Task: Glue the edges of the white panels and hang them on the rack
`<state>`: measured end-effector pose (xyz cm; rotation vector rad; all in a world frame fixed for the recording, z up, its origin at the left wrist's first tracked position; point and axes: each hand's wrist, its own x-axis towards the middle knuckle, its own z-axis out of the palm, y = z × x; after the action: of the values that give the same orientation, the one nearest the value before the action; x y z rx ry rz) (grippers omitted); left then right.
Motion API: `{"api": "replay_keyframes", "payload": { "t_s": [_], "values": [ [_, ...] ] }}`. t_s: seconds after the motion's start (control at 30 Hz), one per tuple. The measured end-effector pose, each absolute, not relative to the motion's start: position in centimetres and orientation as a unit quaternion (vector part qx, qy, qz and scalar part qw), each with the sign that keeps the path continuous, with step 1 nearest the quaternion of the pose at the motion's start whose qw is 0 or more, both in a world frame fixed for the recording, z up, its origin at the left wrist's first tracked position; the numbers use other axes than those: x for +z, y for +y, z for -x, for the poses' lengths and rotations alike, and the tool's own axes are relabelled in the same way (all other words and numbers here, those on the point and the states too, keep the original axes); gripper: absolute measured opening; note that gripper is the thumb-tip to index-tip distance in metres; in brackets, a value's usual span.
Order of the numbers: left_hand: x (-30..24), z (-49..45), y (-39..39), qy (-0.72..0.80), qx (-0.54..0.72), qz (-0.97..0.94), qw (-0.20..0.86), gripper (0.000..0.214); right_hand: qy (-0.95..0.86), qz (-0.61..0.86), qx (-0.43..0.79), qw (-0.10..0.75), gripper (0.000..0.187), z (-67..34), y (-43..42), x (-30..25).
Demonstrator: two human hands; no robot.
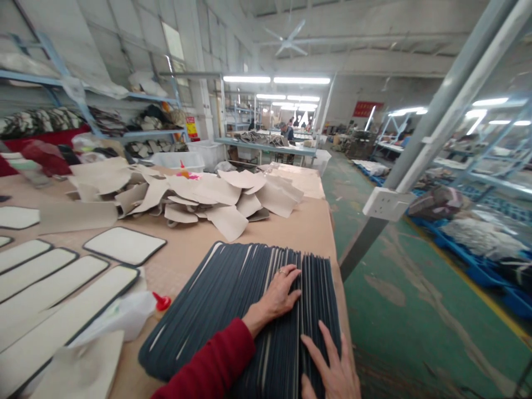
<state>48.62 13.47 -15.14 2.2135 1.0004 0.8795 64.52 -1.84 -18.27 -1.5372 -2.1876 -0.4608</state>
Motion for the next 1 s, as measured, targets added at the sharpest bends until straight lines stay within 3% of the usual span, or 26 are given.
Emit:
{"api": "replay_keyframes", "payload": {
  "t_s": [0.3, 0.6, 1.0],
  "values": [
    [-15.2, -48.1, 14.0, 0.377, 0.325, -0.802, 0.331, 0.044, -0.754, 0.640, 0.021, 0.148, 0.049, -64.4, -2.5, -18.2],
    [-15.9, -46.9, 13.6, 0.384, 0.329, -0.805, 0.308, 0.062, -0.710, 0.683, 0.089, 0.148, 0.051, -63.1, -2.5, -16.5],
    [-12.9, -44.2, 9.3, 0.373, 0.162, -0.851, 0.332, 0.064, -0.687, 0.694, 0.120, 0.178, 0.054, -62.0, -2.9, -15.0]
  ]
}}
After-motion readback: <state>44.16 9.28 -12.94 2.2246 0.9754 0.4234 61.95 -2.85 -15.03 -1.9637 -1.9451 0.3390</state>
